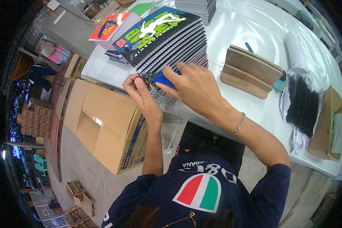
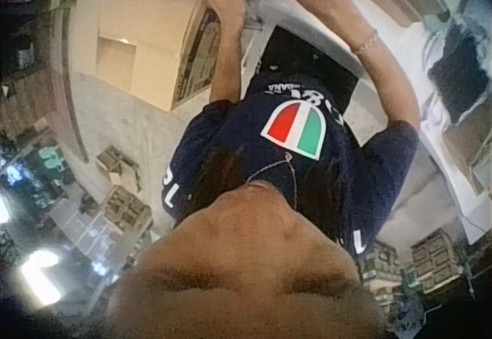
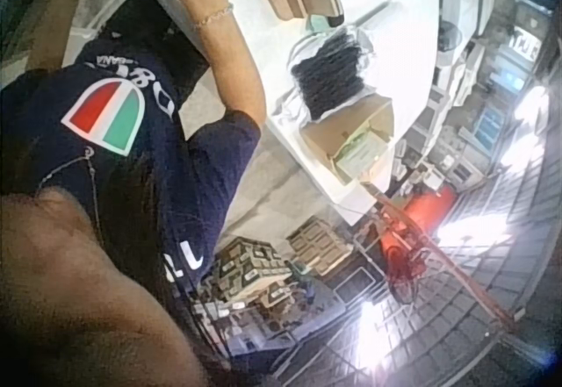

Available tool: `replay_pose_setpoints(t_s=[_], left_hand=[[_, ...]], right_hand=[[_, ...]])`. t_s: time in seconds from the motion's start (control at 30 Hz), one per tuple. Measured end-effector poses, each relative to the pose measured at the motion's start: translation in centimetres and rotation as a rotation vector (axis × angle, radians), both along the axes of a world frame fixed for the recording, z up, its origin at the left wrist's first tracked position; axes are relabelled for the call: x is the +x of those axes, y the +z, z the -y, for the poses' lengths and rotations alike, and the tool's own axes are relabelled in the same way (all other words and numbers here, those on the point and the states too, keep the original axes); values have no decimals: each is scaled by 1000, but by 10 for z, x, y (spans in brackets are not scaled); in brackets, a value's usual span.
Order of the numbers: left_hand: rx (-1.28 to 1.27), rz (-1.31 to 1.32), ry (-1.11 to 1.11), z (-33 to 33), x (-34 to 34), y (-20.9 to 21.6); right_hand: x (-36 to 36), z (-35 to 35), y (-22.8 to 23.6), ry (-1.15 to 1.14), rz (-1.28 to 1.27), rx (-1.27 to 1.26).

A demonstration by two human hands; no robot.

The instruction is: The person picks up a stack of notebook pages, places them on a wooden block to align them, and threads a long plastic spiral through the punched holes. They then use pliers to snip and crimp the ends of the spiral before moving the finished notebook to a stack.

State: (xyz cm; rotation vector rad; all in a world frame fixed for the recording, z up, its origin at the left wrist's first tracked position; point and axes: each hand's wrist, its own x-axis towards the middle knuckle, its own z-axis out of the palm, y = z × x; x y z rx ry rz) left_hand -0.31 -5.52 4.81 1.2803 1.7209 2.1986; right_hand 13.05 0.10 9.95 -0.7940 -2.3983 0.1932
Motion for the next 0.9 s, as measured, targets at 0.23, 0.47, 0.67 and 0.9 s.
replay_pose_setpoints(t_s=[0.23,0.47,0.67,0.9], left_hand=[[45,146,-25,-2,1,-2],[141,228,-61,-5,4,0],[6,21,-6,-3,-1,-8],[74,166,-65,-2,2,-6]], right_hand=[[10,-1,-7,-10,-136,180],[5,-1,-6,13,-127,206],[1,1,-10,0,-28,-26],[9,3,-15,-23,-107,148]])
